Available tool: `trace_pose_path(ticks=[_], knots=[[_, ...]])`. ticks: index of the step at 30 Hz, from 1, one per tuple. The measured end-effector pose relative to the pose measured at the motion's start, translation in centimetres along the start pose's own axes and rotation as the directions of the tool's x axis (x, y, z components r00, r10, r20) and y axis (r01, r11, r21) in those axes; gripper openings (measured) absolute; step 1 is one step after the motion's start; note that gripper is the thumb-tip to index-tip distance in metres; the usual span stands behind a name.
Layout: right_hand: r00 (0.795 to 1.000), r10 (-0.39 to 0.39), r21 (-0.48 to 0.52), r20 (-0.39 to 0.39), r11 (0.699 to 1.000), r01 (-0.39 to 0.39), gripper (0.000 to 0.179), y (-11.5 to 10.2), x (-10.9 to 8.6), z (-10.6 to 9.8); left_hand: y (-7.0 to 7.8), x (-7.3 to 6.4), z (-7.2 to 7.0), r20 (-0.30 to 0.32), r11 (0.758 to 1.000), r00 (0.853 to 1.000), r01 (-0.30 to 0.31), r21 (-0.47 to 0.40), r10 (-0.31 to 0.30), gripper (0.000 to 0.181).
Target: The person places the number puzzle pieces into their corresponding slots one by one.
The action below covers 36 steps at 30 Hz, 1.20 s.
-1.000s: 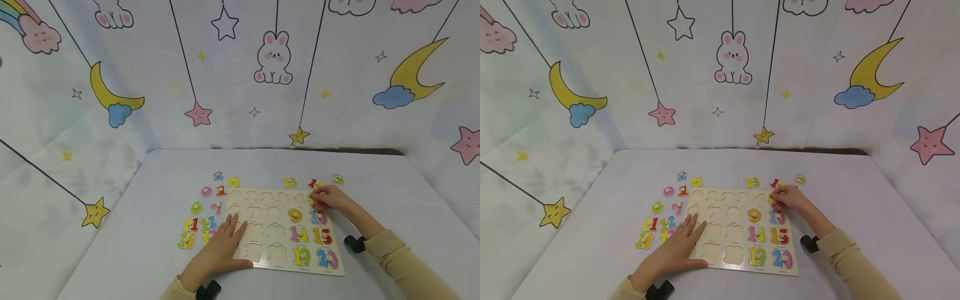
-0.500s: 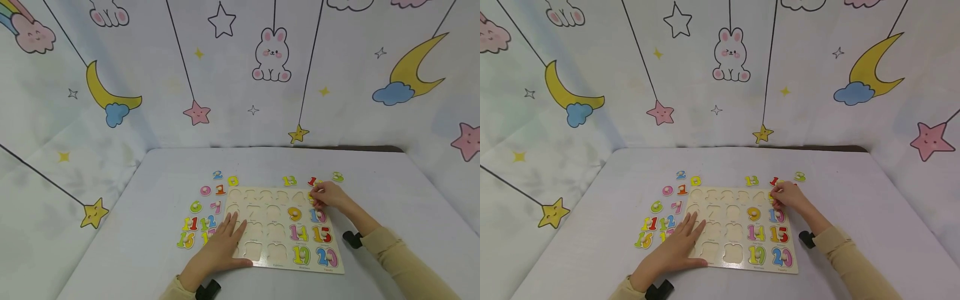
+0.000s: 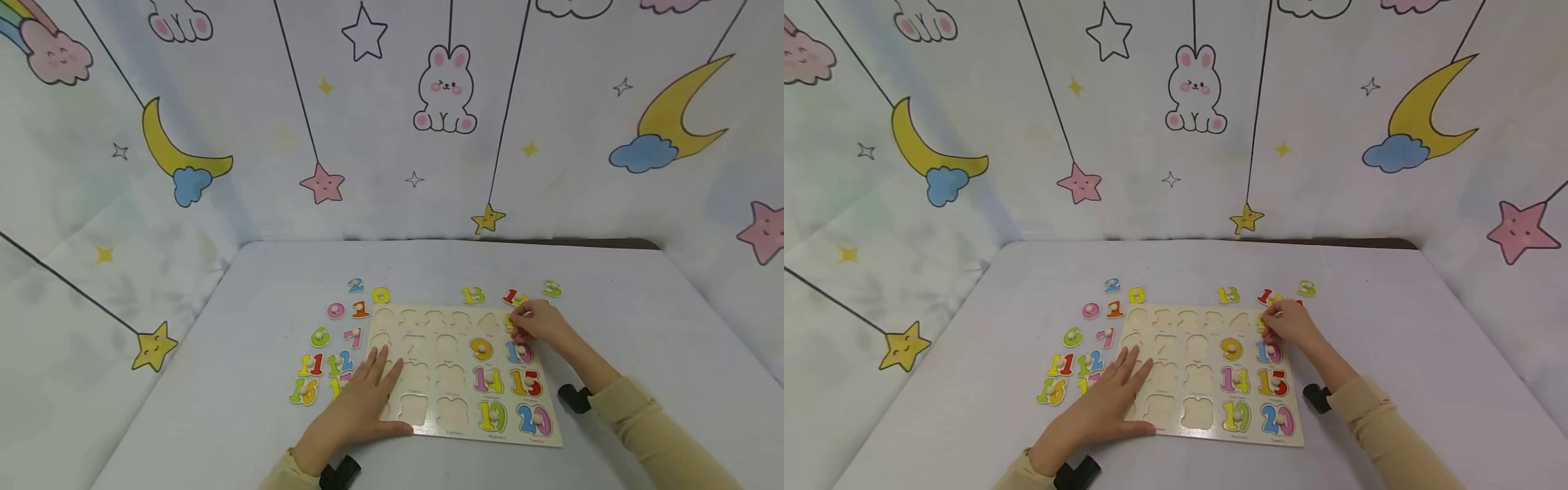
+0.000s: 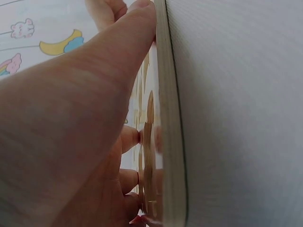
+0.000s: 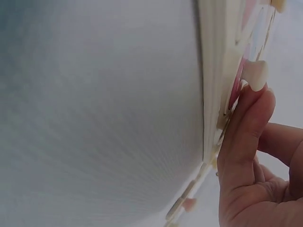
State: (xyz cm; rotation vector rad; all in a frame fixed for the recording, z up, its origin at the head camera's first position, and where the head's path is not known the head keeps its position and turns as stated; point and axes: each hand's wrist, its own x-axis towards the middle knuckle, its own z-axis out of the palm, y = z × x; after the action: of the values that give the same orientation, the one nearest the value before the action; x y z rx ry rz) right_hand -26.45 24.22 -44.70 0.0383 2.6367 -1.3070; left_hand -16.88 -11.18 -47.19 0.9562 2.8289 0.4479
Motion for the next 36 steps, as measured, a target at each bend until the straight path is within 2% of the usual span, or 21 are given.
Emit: trace_pose_path(ticks=[4, 8, 11, 13, 15, 17, 19, 22, 26, 30, 33, 36], knots=[[1.000, -0.013, -0.045, 0.020, 0.999, 0.014, 0.018, -0.2, 0.2, 0.0, -0.2, 0.0, 0.0, -0.003, 1.000, 1.000, 0.006, 0.006, -0.006, 0.103], [0.995, -0.058, -0.085, 0.086, 0.994, 0.066, 0.015, -0.5, 0.6, -0.2, -0.3, -0.1, 0.0, -0.004, 1.000, 1.000, 0.012, 0.008, -0.012, 0.103], [0.984, -0.086, -0.048, 0.159, 0.994, 0.095, 0.014, -0.4, 0.9, -0.5, -0.4, -0.1, 0.0, 0.000, 1.000, 1.000, 0.014, 0.002, -0.014, 0.102], [0.974, -0.085, 0.001, 0.210, 0.996, 0.086, 0.018, 0.0, 1.0, -1.1, -0.3, -0.2, 0.0, 0.003, 1.000, 1.000, 0.013, -0.003, -0.013, 0.102], [0.972, -0.073, 0.045, 0.221, 0.997, 0.065, 0.025, 0.5, 1.1, -1.9, -0.2, -0.2, -0.1, 0.000, 1.000, 1.000, 0.006, -0.014, -0.006, 0.102], [0.981, -0.055, 0.081, 0.188, 0.996, 0.041, 0.032, 1.0, 1.2, -3.0, -0.1, -0.3, -0.2, -0.004, 1.000, 1.000, -0.001, -0.016, 0.001, 0.101], [0.994, -0.031, 0.091, 0.106, 0.996, 0.021, 0.035, 1.4, 1.4, -4.0, 0.0, -0.2, -0.3, -0.007, 1.000, 1.000, 0.000, -0.014, 0.000, 0.100], [1.000, 0.013, 0.119, 0.027, 0.993, -0.016, 0.037, 1.9, 2.0, -4.8, 0.0, -0.3, -0.3, -0.001, 1.000, 1.000, 0.008, -0.008, -0.008, 0.101], [0.997, 0.059, 0.172, 0.053, 0.983, -0.067, 0.040, 2.3, 2.9, -4.8, 0.0, -0.3, -0.2, -0.006, 1.000, 1.000, 0.005, -0.011, -0.006, 0.101], [0.997, 0.041, 0.213, 0.071, 0.975, -0.055, 0.041, 2.2, 3.5, -4.4, -0.1, -0.1, 0.0, -0.024, 1.000, 1.000, -0.007, -0.003, 0.007, 0.101], [0.998, 0.034, 0.199, 0.053, 0.979, -0.044, 0.041, 2.1, 3.5, -4.4, -0.1, -0.1, 0.1, -0.021, 1.000, 1.000, -0.005, -0.004, 0.005, 0.102], [0.999, 0.043, 0.151, 0.003, 0.988, -0.043, 0.039, 2.3, 3.2, -4.8, -0.1, 0.0, 0.1, -0.013, 1.000, 1.000, 0.000, -0.008, 0.000, 0.103]])
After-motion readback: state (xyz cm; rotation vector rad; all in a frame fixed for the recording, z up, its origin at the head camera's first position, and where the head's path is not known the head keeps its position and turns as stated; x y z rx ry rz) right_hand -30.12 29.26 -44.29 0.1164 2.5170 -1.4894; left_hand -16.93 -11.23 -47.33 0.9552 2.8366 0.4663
